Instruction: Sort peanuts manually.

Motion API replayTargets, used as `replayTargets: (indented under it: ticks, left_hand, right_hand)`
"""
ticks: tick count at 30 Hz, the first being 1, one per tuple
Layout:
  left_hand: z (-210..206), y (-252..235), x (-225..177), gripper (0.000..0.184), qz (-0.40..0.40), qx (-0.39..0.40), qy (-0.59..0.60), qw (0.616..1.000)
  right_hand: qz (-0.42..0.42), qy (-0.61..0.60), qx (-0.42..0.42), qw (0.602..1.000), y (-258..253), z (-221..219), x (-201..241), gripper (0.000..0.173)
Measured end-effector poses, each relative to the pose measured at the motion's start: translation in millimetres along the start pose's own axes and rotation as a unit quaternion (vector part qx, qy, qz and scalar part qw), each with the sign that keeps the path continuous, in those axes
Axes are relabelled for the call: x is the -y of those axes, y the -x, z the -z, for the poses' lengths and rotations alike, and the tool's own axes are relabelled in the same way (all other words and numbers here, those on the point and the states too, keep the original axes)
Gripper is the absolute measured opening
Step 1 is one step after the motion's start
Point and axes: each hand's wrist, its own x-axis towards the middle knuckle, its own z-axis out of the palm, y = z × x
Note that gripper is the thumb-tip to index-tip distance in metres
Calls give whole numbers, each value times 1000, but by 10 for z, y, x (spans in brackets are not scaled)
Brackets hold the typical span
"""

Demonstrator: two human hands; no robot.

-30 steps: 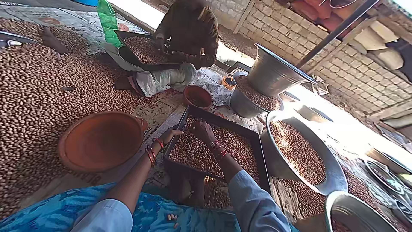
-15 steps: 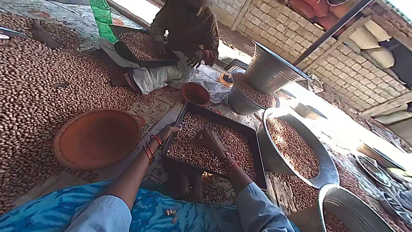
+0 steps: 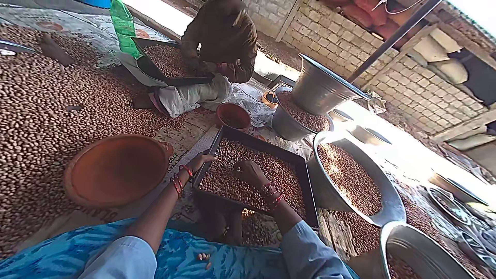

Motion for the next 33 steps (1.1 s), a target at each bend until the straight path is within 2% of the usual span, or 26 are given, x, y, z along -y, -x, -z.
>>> replayTargets:
  ticks: [5, 7, 8, 10, 11, 12, 14, 15, 17, 20, 25, 26, 28, 30, 31, 33]
  left_hand:
    - [11, -14, 19, 32, -1, 3, 0, 1000]
    - [12, -10, 11, 32, -3, 4, -1, 1000]
    - [16, -6, 6, 32, -4, 2, -3, 1000]
    - [20, 2, 3, 30, -6, 0, -9, 1000]
    - [20, -2, -1, 30, -4, 1, -12, 1000]
    - [19, -1, -7, 31, 0, 2, -13, 1000]
    - [9, 0, -19, 32, 8, 3, -8, 1000]
    - [-3, 3, -26, 31, 10, 3, -7, 1000]
    - [-12, 10, -35, 31, 11, 0, -6, 1000]
    - [-10, 23, -32, 31, 12, -6, 5, 1000]
    - [-6, 19, -35, 31, 15, -2, 7, 1000]
    - [-6, 5, -25, 31, 13, 0, 6, 1000]
    - [3, 3, -20, 31, 7, 1, 12, 1000]
    - [-1, 8, -9, 31, -4, 0, 25, 1000]
    - [-5, 7, 7, 33, -9, 2, 28, 1000]
    - [-9, 7, 21, 36, -17, 9, 29, 999]
  right_hand:
    - [-2, -4, 4, 1000, -1, 38, 11, 31]
    - [42, -97, 23, 994, 98, 211, -9, 27]
    - [82, -195, 61, 975, 181, 314, -24, 23]
    - [151, -407, 146, 889, 349, 426, -47, 15]
    - [161, -443, 141, 871, 401, 456, -42, 15]
    - [153, -426, 102, 886, 416, 476, -35, 14]
    - [103, -235, 2, 967, 340, 460, -29, 18]
    - [67, -141, -17, 988, 277, 414, -28, 22]
    - [11, -41, -9, 999, 164, 283, -6, 25]
    - [-28, 23, 15, 999, 65, 117, 64, 28]
    - [-9, 26, 25, 999, 24, 24, 68, 29]
    - [2, 1, 18, 1000, 22, 39, 42, 30]
    - [21, -131, -35, 991, -19, 79, -21, 30]
    - [23, -271, -89, 958, -94, 123, -23, 36]
    - [19, -287, -100, 952, -135, 146, 14, 36]
    - [30, -232, -93, 968, -235, 167, 140, 31]
